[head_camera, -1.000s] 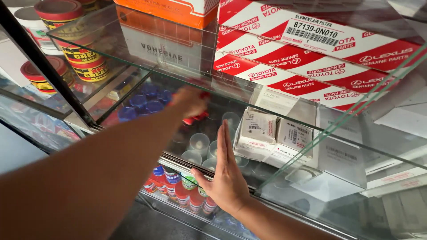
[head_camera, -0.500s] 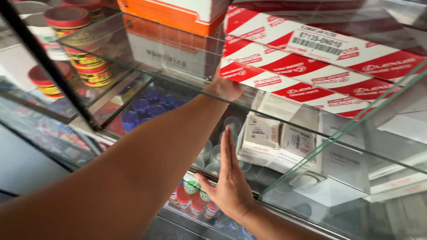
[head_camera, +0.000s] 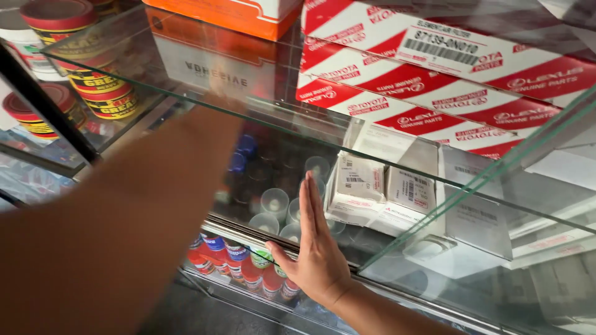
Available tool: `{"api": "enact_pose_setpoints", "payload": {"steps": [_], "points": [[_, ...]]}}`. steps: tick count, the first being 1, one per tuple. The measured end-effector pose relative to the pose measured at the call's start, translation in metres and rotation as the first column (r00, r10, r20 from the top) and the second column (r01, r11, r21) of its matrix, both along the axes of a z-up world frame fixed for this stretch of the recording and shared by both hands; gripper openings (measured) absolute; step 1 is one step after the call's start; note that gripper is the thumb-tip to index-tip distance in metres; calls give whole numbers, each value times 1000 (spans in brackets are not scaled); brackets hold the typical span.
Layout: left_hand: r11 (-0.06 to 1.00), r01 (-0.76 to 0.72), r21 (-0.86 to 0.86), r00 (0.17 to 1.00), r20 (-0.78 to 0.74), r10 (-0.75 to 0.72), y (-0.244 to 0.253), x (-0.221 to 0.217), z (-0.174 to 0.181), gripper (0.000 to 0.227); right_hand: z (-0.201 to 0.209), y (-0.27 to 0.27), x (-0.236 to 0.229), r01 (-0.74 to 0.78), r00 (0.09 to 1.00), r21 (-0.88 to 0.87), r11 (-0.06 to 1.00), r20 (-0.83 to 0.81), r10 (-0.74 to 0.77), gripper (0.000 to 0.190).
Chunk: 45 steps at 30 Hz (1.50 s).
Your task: The person removes small white boxes from a glass display shelf, places them into a cardboard box on the floor, and then wipes the shelf with a red cloth. The person then wipes the boxes and places them back on the shelf.
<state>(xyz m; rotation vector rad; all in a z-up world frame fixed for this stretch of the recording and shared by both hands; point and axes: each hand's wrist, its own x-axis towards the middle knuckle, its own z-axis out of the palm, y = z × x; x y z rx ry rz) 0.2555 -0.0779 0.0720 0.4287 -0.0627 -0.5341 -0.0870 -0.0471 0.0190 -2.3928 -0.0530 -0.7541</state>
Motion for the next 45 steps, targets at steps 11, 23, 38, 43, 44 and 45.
{"api": "enact_pose_setpoints", "payload": {"steps": [11,23,38,43,44,45], "points": [[932,-134,-338,989,19,149,102,107,-16,36,2,2,5,-2,999,-204,979,-45,-8,101],[723,-531,-442,841,-383,383,186,76,-78,28,-1,1,5,12,1000,-248,969,23,-7,100],[783,-381,-492,894,19,447,244,-64,-5,35,-12,-3,7,24,999,-315,949,30,-15,97],[945,-323,56,908,298,293,242,-79,33,32,-23,-5,14,98,991,-532,841,-23,-131,88],[866,-418,275,883,347,316,238,-78,33,41,-24,-6,17,107,992,-558,823,8,-124,87],[732,-490,473,860,397,320,232,-77,28,50,-26,-8,18,119,992,-584,803,36,-120,86]]}}
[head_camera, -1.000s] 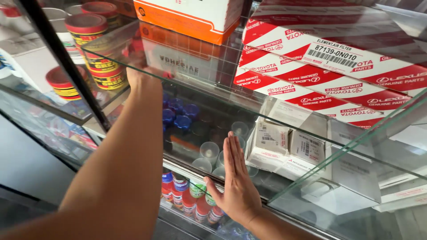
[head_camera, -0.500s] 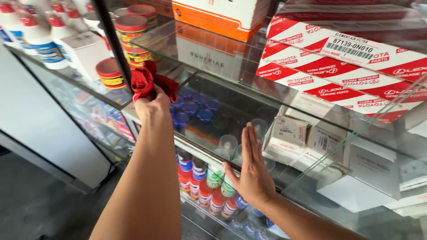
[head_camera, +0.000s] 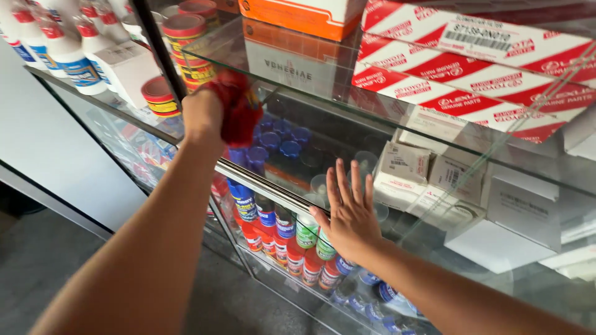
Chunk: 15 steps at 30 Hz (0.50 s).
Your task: The person removes small white boxes from a glass display shelf, places them into a cardboard box on the floor, and then wipes the shelf with a red cloth. The person then wipes the boxes and places them back on the shelf.
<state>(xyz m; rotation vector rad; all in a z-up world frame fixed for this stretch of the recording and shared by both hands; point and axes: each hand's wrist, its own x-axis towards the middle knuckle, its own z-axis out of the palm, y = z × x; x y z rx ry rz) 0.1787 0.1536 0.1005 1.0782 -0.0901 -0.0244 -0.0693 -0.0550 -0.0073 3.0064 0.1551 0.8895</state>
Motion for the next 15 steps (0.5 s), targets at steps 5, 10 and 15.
{"api": "enact_pose_setpoints", "payload": {"steps": [5,10,15], "points": [[51,-214,976,963,219,-159,-26,7,-37,63,3,-11,5,-22,999,38,999,-37,23,86],[-143,-397,907,885,336,-323,-42,7,-100,96,7,-10,2,-25,999,120,992,-35,29,89],[-117,-653,748,571,386,-725,-102,-11,-129,34,14,-6,0,-39,999,151,988,9,38,99]]}}
